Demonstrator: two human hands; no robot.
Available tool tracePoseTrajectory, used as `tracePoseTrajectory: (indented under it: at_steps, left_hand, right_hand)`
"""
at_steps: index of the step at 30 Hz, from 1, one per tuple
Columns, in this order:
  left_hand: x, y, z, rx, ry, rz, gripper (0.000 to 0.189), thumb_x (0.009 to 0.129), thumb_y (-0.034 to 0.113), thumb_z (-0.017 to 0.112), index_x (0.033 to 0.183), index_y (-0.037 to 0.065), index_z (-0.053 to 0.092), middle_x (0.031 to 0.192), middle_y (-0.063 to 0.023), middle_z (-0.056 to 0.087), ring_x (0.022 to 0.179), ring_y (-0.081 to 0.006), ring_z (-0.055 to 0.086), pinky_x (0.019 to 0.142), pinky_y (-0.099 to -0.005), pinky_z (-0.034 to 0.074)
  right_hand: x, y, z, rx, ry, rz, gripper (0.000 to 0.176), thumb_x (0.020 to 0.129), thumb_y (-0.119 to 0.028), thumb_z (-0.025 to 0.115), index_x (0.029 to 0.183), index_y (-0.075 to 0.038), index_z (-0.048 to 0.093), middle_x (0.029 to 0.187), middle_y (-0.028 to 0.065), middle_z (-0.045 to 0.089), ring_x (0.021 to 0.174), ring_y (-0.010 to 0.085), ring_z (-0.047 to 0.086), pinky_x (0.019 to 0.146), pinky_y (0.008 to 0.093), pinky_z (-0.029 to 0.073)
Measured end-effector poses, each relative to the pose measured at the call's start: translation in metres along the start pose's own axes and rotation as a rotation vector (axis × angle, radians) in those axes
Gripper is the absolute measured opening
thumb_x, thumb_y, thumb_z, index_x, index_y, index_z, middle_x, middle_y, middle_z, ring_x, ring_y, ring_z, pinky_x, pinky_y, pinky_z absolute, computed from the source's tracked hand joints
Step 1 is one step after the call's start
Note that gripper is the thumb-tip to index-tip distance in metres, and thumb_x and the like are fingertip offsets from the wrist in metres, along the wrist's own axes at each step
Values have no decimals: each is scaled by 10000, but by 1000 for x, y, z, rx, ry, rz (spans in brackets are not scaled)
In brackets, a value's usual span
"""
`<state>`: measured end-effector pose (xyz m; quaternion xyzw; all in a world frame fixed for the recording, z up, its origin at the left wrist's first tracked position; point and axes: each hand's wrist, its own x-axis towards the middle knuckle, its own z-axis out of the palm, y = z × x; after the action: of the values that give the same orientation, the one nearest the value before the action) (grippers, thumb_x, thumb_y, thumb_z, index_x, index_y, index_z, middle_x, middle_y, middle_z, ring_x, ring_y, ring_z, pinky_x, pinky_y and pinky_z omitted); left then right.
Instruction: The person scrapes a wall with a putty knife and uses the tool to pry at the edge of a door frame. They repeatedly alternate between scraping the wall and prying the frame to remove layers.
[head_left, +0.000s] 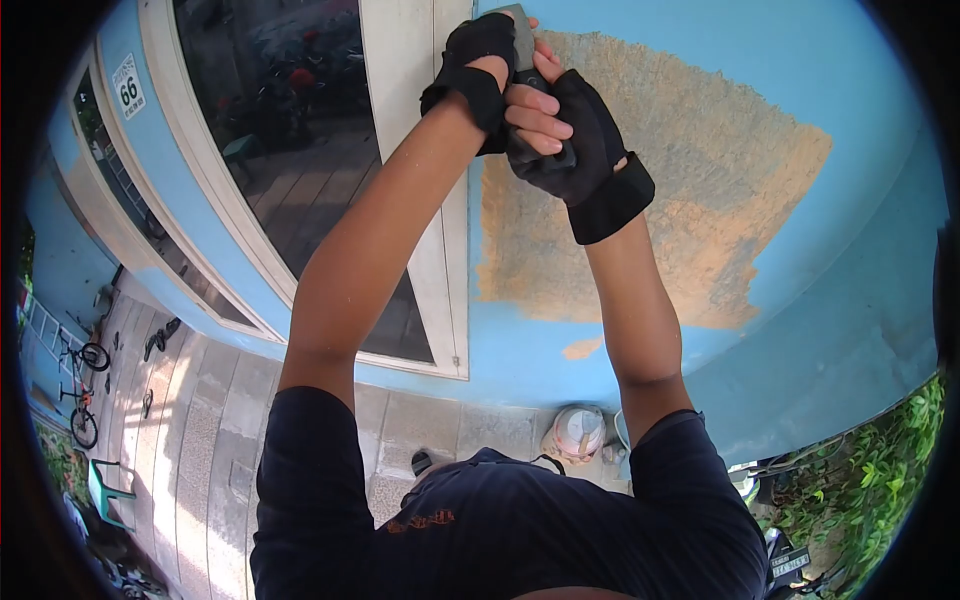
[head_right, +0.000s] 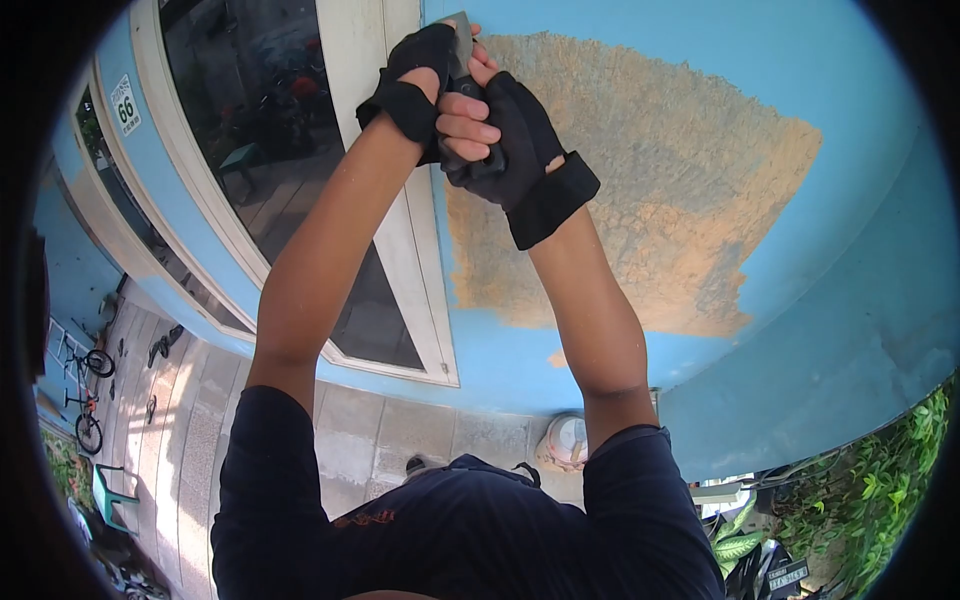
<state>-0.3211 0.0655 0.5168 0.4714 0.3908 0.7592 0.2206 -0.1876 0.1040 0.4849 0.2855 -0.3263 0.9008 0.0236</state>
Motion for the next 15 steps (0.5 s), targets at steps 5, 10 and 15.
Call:
tracePoseTrajectory:
  at_steps: [5, 10, 15]
  left_hand:
    - [-21, 8, 15, -60, 69, -93, 330, 960, 292, 478, 1088, 25, 621, 835, -105, 671, 761, -213, 658, 707, -279, 549]
    - [-8, 16, 10, -108, 33, -91, 324, 969, 307, 494, 1144, 48, 577, 909, -76, 649, 821, -199, 661, 698, -256, 552]
    - [-7, 11, 5, 10, 29, -69, 318, 963, 301, 501, 1142, 51, 582, 894, -71, 651, 842, -200, 666, 677, -254, 552]
  right_hand:
    - [-5, 2, 7, 65, 70, 5, 238, 1068, -287, 335, 1124, -186, 543, 671, 17, 488, 470, 106, 439, 431, 250, 379]
    - [11, -9, 5, 42, 19, 17, 266, 1062, -295, 347, 1038, -141, 563, 656, 20, 494, 463, 109, 439, 428, 256, 383]
    - [6, -5, -2, 95, -1, 42, 247, 1057, -283, 365, 996, -131, 549, 653, 9, 485, 461, 104, 436, 425, 254, 380]
